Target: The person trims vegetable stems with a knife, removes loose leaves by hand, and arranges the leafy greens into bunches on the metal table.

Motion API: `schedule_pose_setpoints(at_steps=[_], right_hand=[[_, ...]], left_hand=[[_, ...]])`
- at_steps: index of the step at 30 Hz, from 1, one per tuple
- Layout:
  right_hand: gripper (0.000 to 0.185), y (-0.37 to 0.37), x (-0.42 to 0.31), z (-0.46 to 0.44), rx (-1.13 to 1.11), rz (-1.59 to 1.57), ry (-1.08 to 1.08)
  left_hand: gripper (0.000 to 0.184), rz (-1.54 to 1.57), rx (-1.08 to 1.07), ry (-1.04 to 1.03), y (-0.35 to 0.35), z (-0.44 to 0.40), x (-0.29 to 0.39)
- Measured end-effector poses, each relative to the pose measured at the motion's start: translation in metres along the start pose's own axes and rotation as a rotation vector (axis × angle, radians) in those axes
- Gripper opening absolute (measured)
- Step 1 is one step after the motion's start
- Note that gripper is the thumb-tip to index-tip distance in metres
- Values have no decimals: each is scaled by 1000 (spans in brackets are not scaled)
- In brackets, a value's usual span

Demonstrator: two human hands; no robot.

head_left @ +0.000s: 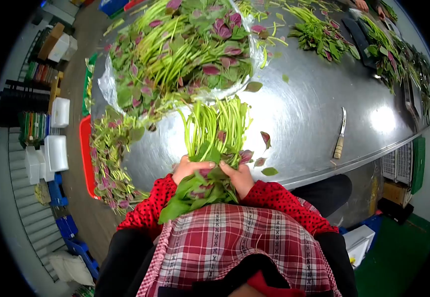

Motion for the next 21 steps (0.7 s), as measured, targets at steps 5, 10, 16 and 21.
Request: schedule_pose_setpoints(at_steps=[5, 10, 16, 21], right_hand=[[38, -73, -21, -8, -362, 153, 125], [56, -75, 8, 22, -792, 595, 13], [34, 11, -28, 29, -475, 123, 32], [23, 57, -178, 25, 183, 43, 466]], left_hand=[[59, -263, -76, -75, 58, 3, 93], [70, -400, -315, 27, 43, 46, 112], [49, -18, -269, 302, -5, 93, 30], [44, -71, -228, 269, -9, 104, 44]])
Point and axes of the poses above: each hand's wrist, its own z-axis away from the middle knuckle, its own y-axis out of the back of the hand, x = y × z, the point moved 4 cm from there along -z, towards the middle knuckle, and after that the axes turned 7 degrees about -z, right-handed, at the moved point
